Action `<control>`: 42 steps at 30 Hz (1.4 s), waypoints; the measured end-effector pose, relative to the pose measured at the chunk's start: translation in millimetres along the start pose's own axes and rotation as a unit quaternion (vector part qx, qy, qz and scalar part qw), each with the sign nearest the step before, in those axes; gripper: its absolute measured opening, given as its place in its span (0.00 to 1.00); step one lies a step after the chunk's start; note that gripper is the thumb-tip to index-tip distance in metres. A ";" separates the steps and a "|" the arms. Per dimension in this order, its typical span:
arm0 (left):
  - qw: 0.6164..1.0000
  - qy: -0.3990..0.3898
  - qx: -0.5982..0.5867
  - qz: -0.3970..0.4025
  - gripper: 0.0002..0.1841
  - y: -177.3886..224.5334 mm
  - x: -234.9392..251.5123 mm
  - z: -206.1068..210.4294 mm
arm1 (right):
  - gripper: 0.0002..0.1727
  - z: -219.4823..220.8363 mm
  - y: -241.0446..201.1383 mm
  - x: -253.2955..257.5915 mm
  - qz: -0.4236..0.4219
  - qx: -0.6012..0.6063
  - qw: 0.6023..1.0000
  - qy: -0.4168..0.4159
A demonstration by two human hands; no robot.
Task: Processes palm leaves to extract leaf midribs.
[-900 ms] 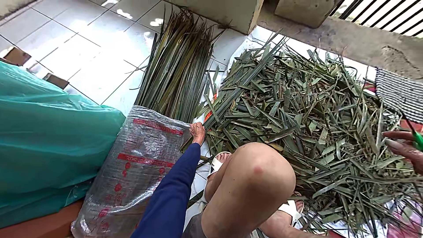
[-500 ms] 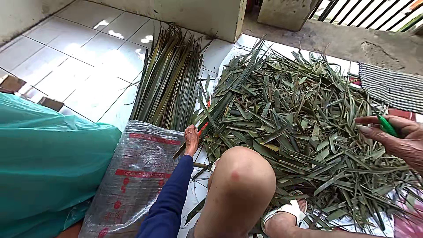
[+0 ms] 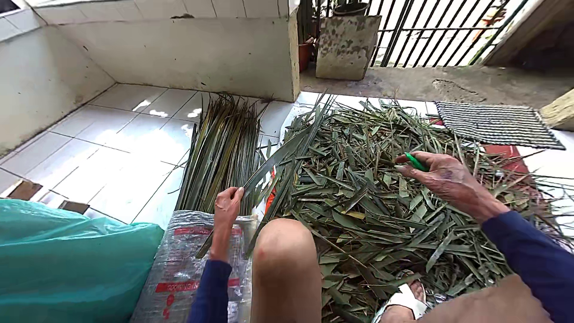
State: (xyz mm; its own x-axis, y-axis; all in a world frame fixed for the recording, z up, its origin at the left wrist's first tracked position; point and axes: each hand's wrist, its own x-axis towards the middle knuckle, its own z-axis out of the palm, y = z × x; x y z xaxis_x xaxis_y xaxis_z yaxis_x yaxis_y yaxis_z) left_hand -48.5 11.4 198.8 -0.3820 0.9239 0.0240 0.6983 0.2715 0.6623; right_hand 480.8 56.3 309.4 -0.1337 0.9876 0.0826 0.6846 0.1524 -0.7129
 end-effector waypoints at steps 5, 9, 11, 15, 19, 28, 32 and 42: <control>0.985 0.047 -0.112 0.122 0.13 85.8 -48.9 -94.5 | 0.11 25.5 -24.5 20.6 -0.016 0.059 0.998 0.025; 0.966 0.086 -0.171 0.177 0.11 123.3 -77.7 -131.5 | 0.17 52.7 -71.3 28.6 -0.033 0.165 0.985 0.028; 0.960 0.086 -0.184 0.194 0.11 129.2 -85.0 -133.1 | 0.20 63.6 -93.4 28.7 -0.066 0.245 0.966 0.042; 0.959 0.035 -0.204 0.192 0.09 127.0 -92.1 -113.1 | 0.23 46.3 -123.9 30.7 -0.107 0.349 0.922 0.128; 0.958 -0.052 -0.220 0.175 0.07 122.3 -98.1 -83.1 | 0.25 20.9 -118.6 32.5 -0.053 0.349 0.909 0.224; 0.947 -0.142 -0.216 0.192 0.08 109.9 -79.7 -33.5 | 0.21 -8.5 -60.2 27.0 0.009 0.332 0.882 0.334; 0.945 -0.153 -0.201 0.208 0.08 111.3 -74.0 -24.4 | 0.17 -15.7 -21.7 41.5 0.080 0.228 0.872 0.425; 0.948 -0.155 -0.186 0.208 0.09 110.4 -70.5 -29.2 | 0.29 -36.3 25.9 25.7 0.272 0.160 0.863 0.395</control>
State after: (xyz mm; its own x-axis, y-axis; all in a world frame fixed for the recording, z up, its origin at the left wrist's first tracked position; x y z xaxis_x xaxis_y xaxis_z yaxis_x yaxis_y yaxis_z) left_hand 37.8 -31.6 292.1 0.1168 0.9806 0.1577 0.4658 -0.1943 0.8633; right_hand 521.2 87.0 318.3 0.7614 0.6474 0.0342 0.2423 -0.2351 -0.9413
